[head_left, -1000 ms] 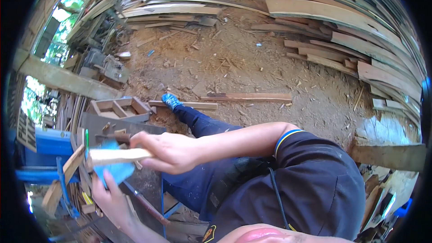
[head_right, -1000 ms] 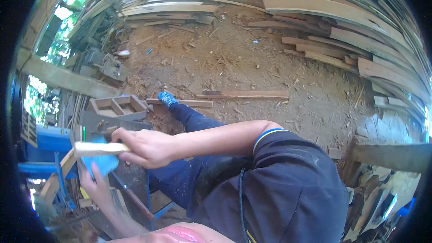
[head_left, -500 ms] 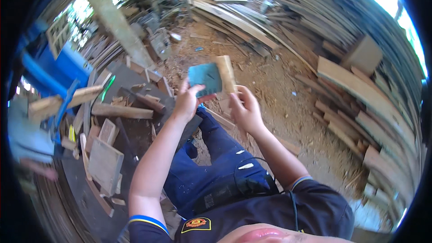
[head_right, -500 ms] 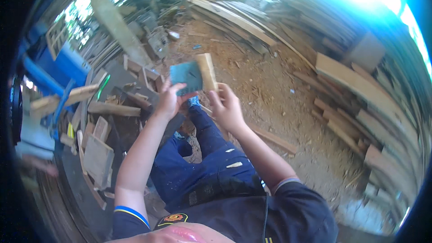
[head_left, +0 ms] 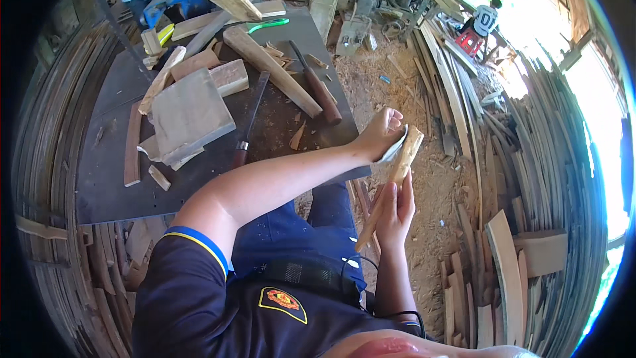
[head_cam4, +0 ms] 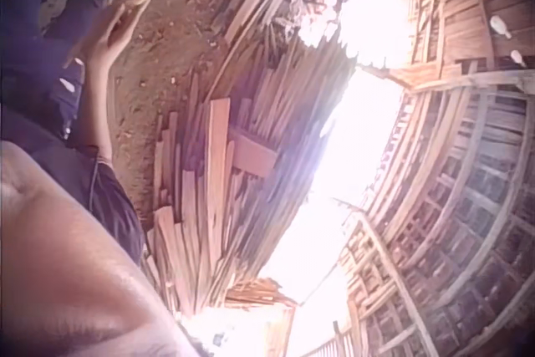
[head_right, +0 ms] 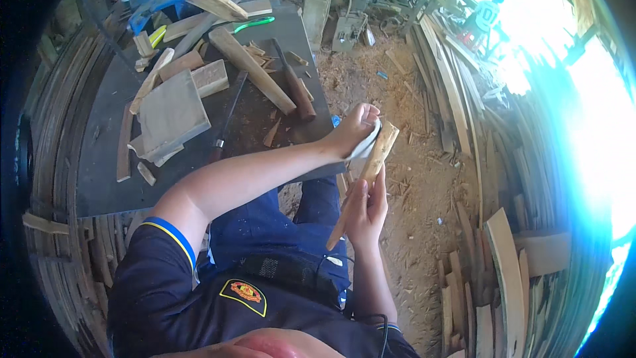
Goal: The person sits on the floor of a workshop and uses a chisel to carve and shape a small rectangular piece of wood. They then use a sanding block to smooth the edges and surfaces of the wood piece, repeatedly turning it over to work on different sides.
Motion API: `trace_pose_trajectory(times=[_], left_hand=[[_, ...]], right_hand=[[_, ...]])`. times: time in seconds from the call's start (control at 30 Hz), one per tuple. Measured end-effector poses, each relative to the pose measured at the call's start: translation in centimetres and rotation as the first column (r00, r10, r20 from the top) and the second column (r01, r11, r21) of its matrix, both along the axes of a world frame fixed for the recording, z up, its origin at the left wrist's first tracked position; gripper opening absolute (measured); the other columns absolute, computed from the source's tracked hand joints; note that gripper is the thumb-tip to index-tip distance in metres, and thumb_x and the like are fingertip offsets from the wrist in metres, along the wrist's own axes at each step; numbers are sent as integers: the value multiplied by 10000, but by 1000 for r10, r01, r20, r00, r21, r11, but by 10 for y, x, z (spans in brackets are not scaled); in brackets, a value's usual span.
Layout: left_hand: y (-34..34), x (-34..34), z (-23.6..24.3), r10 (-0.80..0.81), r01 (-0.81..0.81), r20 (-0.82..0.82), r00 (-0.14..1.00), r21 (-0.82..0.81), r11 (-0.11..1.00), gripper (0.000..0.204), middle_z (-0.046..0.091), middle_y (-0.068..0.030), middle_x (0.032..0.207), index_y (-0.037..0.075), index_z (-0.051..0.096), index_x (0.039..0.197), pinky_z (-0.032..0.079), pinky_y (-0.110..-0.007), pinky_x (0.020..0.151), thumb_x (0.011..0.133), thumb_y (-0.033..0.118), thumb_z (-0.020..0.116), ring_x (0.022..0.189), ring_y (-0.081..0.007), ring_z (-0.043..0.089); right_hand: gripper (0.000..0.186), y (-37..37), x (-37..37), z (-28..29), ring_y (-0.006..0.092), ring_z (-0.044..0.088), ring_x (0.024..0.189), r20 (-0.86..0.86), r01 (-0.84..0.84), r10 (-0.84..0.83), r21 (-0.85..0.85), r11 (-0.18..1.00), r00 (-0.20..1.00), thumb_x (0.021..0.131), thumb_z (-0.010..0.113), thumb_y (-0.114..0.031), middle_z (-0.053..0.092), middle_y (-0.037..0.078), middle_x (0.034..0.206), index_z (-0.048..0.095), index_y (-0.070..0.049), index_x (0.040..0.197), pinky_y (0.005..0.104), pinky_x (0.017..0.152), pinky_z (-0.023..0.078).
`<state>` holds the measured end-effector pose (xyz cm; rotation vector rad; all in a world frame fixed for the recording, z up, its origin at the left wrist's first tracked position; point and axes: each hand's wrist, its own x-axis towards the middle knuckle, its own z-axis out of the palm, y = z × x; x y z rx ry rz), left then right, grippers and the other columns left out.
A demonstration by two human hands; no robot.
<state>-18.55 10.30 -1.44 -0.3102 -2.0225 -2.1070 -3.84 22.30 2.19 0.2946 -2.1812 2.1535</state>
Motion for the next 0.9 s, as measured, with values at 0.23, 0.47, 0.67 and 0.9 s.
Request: trace_pose_trajectory(times=[0.23,0.47,0.67,0.9], left_hand=[[-15,4,3,51,-54,-29,998,-136,989,380,676,-175,1074,19,570,1187,505,-379,872,943,299,650,993,-272,659],[2,6,29,-564,370,214,798,566,737,664,666,-43,904,103,661,1093,494,-316,742,1041,632,263,777,-173,628],[-14,-13,9,-500,259,261,826,612,747,533,680,-138,987,30,614,1116,556,-377,760,1091,426,258,867,-240,685],[-14,-16,3,-534,296,197,822,653,697,440,638,-174,1194,9,479,1299,512,-443,1001,1095,329,256,1102,-283,654]], right_hand=[[611,-16,-25,3,82,514,613,-185,152,-96,314,937,978,1046,494,-129,553,29,712,218,-29,1582,260,550,429],[618,-4,-57,6,395,708,777,-80,205,-192,535,819,978,1013,493,-213,677,305,903,266,-27,1557,456,661,526],[667,-15,-55,-3,477,682,796,-300,182,68,728,661,952,990,468,-149,673,316,909,164,-54,1575,510,656,529],[702,6,-49,6,506,658,828,-250,137,108,787,601,962,981,454,-132,664,340,917,110,-81,1591,564,714,513]])
